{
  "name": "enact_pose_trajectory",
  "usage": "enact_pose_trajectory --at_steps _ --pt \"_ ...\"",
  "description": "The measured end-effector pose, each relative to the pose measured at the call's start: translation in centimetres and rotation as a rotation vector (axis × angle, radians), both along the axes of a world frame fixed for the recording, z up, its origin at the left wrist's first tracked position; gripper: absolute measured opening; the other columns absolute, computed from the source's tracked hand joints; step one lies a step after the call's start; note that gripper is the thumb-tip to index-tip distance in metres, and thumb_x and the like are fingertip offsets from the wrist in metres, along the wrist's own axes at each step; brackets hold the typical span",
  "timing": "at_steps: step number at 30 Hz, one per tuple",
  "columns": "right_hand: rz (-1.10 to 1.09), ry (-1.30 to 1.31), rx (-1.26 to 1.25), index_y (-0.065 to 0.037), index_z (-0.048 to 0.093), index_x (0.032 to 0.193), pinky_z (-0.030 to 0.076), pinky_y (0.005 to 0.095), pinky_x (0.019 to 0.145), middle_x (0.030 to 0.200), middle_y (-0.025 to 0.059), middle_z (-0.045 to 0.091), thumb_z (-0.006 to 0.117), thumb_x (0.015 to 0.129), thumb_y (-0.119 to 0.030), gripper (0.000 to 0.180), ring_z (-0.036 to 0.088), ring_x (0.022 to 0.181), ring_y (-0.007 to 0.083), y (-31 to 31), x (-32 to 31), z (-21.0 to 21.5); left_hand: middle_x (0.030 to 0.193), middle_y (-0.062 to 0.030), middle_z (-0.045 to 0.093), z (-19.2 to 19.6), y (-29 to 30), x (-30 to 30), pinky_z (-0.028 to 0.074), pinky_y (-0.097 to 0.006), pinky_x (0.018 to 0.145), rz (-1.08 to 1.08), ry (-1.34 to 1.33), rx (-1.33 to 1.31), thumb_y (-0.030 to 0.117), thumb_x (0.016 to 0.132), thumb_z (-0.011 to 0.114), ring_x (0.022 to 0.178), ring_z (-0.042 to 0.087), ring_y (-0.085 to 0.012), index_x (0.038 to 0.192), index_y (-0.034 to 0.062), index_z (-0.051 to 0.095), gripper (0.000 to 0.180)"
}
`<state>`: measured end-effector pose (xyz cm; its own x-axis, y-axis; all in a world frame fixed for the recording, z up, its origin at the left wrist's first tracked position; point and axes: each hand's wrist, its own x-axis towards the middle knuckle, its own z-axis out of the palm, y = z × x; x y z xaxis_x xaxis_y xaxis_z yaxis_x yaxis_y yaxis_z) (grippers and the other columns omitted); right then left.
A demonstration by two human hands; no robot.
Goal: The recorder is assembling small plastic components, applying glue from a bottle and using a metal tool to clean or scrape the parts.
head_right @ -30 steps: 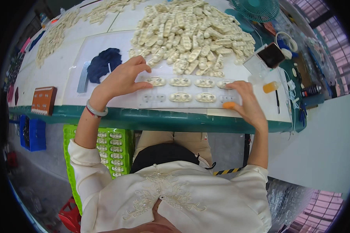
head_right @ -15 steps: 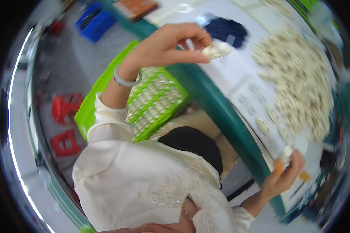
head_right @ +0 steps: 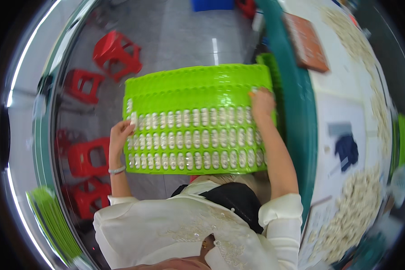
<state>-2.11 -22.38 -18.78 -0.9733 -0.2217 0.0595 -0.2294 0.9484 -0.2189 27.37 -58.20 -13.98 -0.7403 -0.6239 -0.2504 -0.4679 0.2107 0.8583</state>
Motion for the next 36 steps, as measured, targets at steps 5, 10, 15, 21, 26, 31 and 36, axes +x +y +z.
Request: enact_pose_trajectory --at_steps 5,10,15,21,26,31,36 --pt "0.046 0.241 -0.065 0.001 0.059 0.088 0.045 0.0428 0.07 0.092 0.0184 0.055 0.063 0.079 -0.036 0.038 0.054 0.084 0.0348 1.8 2.0 1.0 0.066 -0.0127 0.06 -1.5 -2.2 -1.9 0.044 -0.034 0.057 0.157 -0.109 -0.557 0.025 0.072 0.067 0.059 0.058 -0.026 0.082 0.0004 0.063 0.027" --pt "0.102 -0.069 -0.413 0.002 0.059 0.092 0.043 0.034 0.058 0.081 0.0122 0.054 0.065 0.079 -0.018 0.024 0.053 0.067 0.023 3.4 10.3 6.0 0.072 -0.0164 0.063 -4.0 -2.4 -5.1 0.049 -0.039 0.065 0.19 -0.1 -0.666 0.03 0.071 0.068 0.071 0.063 -0.0323 0.076 -0.0009 0.064 0.031" --pt "-0.177 -0.138 -0.554 0.001 0.061 0.089 0.044 0.0233 0.059 0.076 0.0065 0.058 0.063 0.077 -0.005 0.013 0.056 0.066 0.0118 10.6 19.0 12.0 0.079 -0.0191 0.064 -3.6 -2.5 -7.3 0.048 -0.044 0.068 0.106 -0.569 -0.847 0.042 0.07 0.068 0.077 0.062 -0.0357 0.077 0.0031 0.066 0.039" --pt "-0.786 0.407 -0.348 -0.002 0.062 0.096 0.044 0.0253 0.064 0.081 0.0064 0.062 0.064 0.077 -0.008 0.02 0.058 0.075 0.0153 28.6 30.6 19.2 0.086 -0.0098 0.062 2.8 8.2 -15.6 0.048 -0.032 0.066 -0.36 0.022 -0.743 0.026 0.076 0.071 0.077 0.06 -0.0226 0.11 0.0027 0.059 0.043" --pt "-0.952 0.18 -0.096 -0.008 0.056 0.111 0.046 0.0304 0.078 0.111 0.0081 0.055 0.065 0.074 -0.006 0.039 0.052 0.1 0.0204 39.2 42.2 22.8 0.1 -0.0129 0.059 11.5 39.5 -19.6 0.045 -0.033 0.078 -1.522 1.033 -0.354 0.009 0.068 0.074 0.091 0.057 -0.0268 0.107 0.0035 0.057 0.042" --pt "-0.87 -0.04 -0.254 -0.008 0.055 0.111 0.041 0.0308 0.088 0.116 0.008 0.05 0.061 0.07 0.001 0.043 0.045 0.108 0.0228 40.7 45.6 18.6 0.094 -0.0132 0.056 12.6 58.4 -13.2 0.047 -0.038 0.074 -2.124 1.271 -0.235 0.025 0.067 0.072 0.091 0.054 -0.0289 0.09 -0.0001 0.061 0.036" --pt "-0.684 0.106 -0.137 -0.005 0.054 0.106 0.038 0.0307 0.09 0.111 0.01 0.05 0.056 0.073 0.005 0.034 0.046 0.107 0.0253 40.3 45.9 16.3 0.09 -0.0135 0.057 11.9 62.7 -11.6 0.048 -0.037 0.076 -2.323 1.01 -0.612 0.025 0.064 0.072 0.094 0.055 -0.0282 0.076 0.0014 0.064 0.028"
